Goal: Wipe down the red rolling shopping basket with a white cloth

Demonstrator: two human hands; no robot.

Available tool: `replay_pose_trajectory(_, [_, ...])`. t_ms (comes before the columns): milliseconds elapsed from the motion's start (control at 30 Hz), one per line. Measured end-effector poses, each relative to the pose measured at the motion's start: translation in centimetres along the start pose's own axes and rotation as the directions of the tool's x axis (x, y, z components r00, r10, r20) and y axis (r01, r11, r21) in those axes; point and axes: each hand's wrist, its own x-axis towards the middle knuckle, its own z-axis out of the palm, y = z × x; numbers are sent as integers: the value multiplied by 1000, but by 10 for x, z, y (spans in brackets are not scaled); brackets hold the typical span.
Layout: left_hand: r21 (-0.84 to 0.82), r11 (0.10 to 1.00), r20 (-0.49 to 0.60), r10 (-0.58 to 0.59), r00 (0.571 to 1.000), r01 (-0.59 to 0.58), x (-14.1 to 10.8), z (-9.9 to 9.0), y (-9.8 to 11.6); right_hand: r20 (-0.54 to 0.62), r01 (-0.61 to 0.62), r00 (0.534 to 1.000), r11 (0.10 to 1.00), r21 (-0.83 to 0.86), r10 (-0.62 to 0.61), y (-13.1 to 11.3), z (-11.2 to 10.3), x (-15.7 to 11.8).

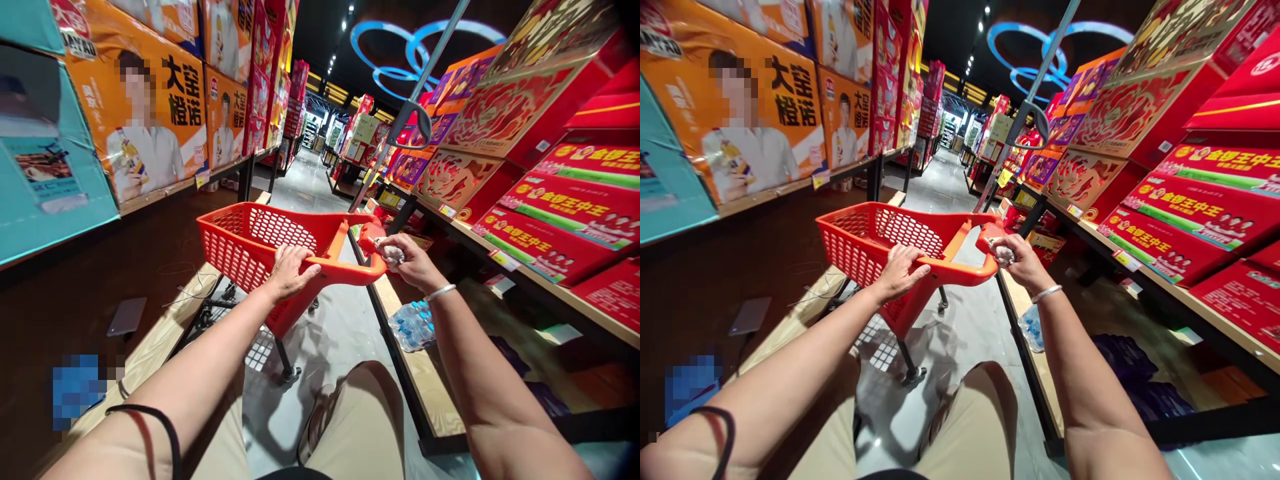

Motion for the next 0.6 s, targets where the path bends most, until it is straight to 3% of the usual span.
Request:
replay_pose_trajectory(100, [-29, 1000, -13, -2, 1000, 2, -4, -6, 2, 65, 85, 993, 985, 152, -95, -22, 4, -14])
replay_pose_trajectory(200, [-79, 996, -32, 50, 998, -52, -9, -12, 4, 181, 189, 957, 959, 209, -228, -48, 0, -26])
replay_pose_trajectory(300, [-90, 989, -66, 112, 991, -118, -12, -14, 4, 213, 214, 945, 961, 176, -249, -48, -4, -19])
replay_pose_trajectory(467, [-97, 986, -89, 124, 988, -133, -14, -7, 2, 146, 209, 972, 957, -199, -182, -25, -2, 30])
replay_pose_trajectory(600, [-103, 985, -103, 125, 987, -135, -16, -3, 6, 168, 196, 974, 943, -270, -154, -25, 17, 85])
